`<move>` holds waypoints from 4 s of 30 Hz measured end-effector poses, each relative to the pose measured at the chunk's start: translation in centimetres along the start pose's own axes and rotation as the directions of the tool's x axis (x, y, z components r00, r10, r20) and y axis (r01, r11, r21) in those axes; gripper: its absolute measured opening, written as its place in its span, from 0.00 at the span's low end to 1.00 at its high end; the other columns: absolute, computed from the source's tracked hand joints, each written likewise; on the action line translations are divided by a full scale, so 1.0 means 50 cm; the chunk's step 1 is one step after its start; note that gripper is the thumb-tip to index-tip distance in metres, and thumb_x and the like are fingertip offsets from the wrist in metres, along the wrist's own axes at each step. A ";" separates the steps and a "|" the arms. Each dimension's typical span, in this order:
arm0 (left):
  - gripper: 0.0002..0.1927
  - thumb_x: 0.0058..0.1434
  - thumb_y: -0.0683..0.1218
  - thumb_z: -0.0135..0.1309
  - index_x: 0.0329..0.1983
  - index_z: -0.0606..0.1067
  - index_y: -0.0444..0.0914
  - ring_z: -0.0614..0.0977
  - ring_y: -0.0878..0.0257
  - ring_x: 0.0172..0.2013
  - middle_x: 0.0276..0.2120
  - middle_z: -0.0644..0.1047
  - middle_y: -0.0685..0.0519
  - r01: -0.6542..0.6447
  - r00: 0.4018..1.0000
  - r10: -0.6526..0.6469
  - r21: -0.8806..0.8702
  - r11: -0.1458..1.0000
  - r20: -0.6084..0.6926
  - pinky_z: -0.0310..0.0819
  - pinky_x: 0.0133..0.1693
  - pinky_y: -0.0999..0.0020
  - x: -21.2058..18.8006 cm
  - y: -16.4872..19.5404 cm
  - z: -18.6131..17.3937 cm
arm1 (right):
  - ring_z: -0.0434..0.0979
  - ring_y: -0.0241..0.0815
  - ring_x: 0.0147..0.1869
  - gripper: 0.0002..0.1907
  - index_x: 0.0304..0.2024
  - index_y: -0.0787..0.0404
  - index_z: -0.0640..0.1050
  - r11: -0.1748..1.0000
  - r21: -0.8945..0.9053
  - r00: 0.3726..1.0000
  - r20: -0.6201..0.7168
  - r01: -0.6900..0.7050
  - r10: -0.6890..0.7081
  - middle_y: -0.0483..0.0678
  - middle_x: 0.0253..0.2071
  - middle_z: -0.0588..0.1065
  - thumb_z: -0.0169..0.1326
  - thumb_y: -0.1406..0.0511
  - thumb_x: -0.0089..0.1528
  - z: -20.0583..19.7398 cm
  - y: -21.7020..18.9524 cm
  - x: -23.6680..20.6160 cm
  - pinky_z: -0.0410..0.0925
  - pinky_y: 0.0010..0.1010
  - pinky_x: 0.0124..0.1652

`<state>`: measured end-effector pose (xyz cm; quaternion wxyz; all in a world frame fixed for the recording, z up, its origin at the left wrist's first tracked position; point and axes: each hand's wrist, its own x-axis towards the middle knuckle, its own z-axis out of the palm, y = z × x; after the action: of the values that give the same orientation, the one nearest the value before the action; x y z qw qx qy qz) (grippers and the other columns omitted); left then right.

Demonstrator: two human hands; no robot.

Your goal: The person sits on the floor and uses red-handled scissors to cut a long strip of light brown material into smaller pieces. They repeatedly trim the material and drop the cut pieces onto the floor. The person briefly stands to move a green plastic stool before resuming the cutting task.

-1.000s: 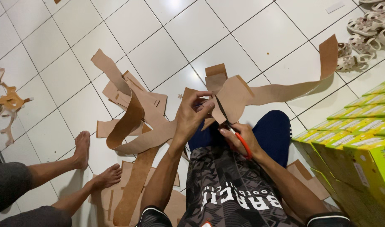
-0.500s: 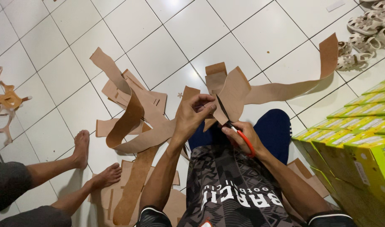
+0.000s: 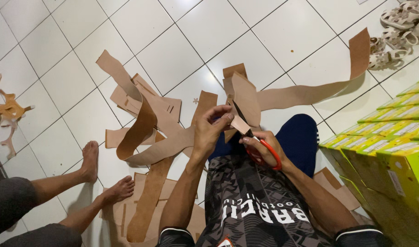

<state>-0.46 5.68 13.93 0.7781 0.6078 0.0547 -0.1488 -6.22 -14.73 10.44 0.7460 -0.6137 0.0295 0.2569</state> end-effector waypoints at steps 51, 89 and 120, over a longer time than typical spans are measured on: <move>0.35 0.63 0.40 0.61 0.73 0.66 0.44 0.83 0.61 0.51 0.52 0.80 0.48 -0.198 0.977 0.160 0.336 0.921 0.140 0.87 0.42 0.71 -0.010 0.018 0.027 | 0.60 0.30 0.13 0.14 0.39 0.69 0.78 0.996 -0.083 0.996 -0.084 0.029 -0.036 0.43 0.14 0.66 0.50 0.62 0.66 0.027 -0.012 -0.019 0.58 0.24 0.15; 0.30 0.63 0.41 0.61 0.65 0.63 0.30 0.81 0.62 0.44 0.47 0.76 0.44 -0.070 0.998 0.070 0.022 0.997 0.001 0.84 0.45 0.67 0.037 0.012 -0.024 | 0.65 0.29 0.16 0.13 0.32 0.66 0.81 0.937 -0.346 0.985 -0.170 -0.044 -0.017 0.42 0.15 0.69 0.54 0.63 0.65 0.003 0.021 -0.020 0.59 0.25 0.18; 0.20 0.69 0.40 0.55 0.60 0.65 0.29 0.81 0.58 0.44 0.50 0.75 0.43 -0.188 0.960 0.094 -0.359 0.914 -0.263 0.82 0.44 0.67 -0.031 -0.115 0.080 | 0.59 0.30 0.15 0.18 0.39 0.70 0.79 0.980 0.169 0.990 -0.074 -0.107 0.121 0.41 0.17 0.63 0.48 0.59 0.68 0.013 0.027 0.005 0.59 0.25 0.16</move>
<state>-4.00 0.86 10.02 0.8775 0.4610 0.1320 -0.0037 -6.74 -13.90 9.31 0.7763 -0.5576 0.1170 0.2698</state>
